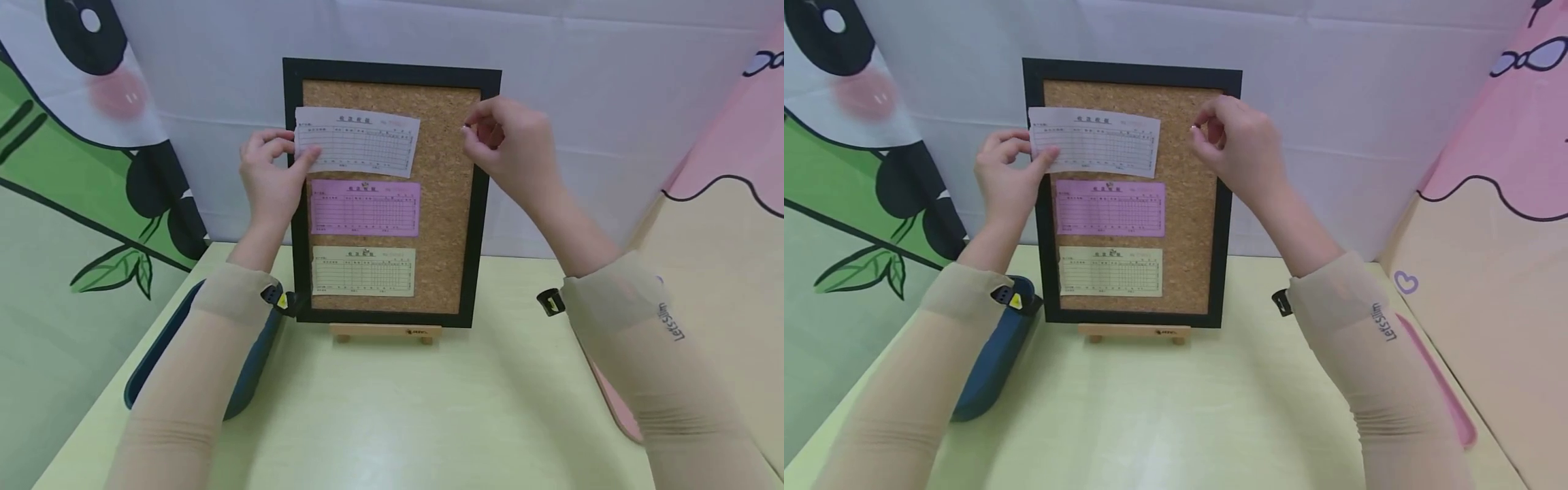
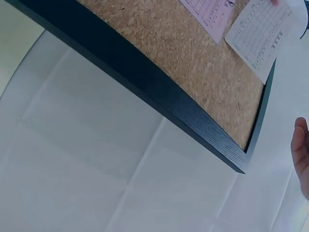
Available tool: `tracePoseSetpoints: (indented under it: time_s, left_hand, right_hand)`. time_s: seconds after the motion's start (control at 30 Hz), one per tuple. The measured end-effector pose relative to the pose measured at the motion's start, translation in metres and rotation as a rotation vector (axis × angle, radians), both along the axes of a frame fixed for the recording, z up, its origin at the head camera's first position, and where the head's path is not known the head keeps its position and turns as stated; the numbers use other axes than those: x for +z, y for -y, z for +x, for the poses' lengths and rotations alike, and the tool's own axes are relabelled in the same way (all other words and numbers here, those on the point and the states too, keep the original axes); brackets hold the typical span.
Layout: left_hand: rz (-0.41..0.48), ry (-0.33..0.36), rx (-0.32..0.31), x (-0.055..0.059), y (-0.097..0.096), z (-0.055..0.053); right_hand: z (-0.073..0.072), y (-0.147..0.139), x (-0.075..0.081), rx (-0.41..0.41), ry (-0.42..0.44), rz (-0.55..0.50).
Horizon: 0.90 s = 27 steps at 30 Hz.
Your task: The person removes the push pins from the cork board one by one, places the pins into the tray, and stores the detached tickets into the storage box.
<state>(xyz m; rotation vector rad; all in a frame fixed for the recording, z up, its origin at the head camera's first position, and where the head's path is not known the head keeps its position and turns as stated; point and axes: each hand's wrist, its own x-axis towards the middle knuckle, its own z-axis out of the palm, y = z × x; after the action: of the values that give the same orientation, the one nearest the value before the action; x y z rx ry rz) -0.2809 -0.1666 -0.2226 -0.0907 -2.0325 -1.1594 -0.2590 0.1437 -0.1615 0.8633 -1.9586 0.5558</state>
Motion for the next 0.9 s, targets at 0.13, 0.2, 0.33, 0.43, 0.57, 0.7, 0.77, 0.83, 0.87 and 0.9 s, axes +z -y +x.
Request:
tracePoseSetpoints:
  time_s: [0.13, 0.2, 0.33, 0.43, 0.57, 0.7, 0.77, 0.83, 0.87, 0.9]
  left_hand:
    - [-0.015, -0.020, 0.000, 0.001, 0.000, 0.008]
    - [-0.022, -0.034, 0.002, 0.002, 0.000, 0.012]
    - [-0.016, -0.045, 0.001, 0.002, 0.000, 0.019]
    - [-0.003, -0.046, -0.001, 0.000, 0.000, 0.026]
    - [-0.010, -0.061, 0.000, 0.000, 0.000, 0.036]
    - [-0.036, -0.075, -0.003, -0.001, -0.001, 0.046]
    - [-0.046, -0.082, -0.007, -0.003, -0.001, 0.051]
    - [-0.055, -0.084, -0.006, -0.004, 0.000, 0.055]
    - [-0.057, -0.080, -0.006, -0.004, 0.001, 0.057]
    - [-0.059, -0.080, -0.005, -0.004, 0.002, 0.059]
  right_hand:
    - [0.011, -0.011, 0.000, 0.000, -0.030, -0.013]
    - [0.017, -0.016, 0.000, -0.009, -0.037, -0.022]
    - [0.029, -0.029, 0.000, -0.036, -0.024, -0.044]
    - [0.037, -0.040, -0.001, -0.066, -0.018, -0.063]
    - [0.049, -0.055, -0.001, -0.086, -0.023, -0.108]
    - [0.062, -0.072, -0.003, -0.075, -0.019, -0.136]
    - [0.067, -0.081, -0.006, -0.083, -0.019, -0.139]
    - [0.072, -0.090, -0.010, -0.103, -0.016, -0.158]
    - [0.074, -0.094, -0.013, -0.115, -0.018, -0.162]
    - [0.076, -0.099, -0.016, -0.126, -0.019, -0.164]
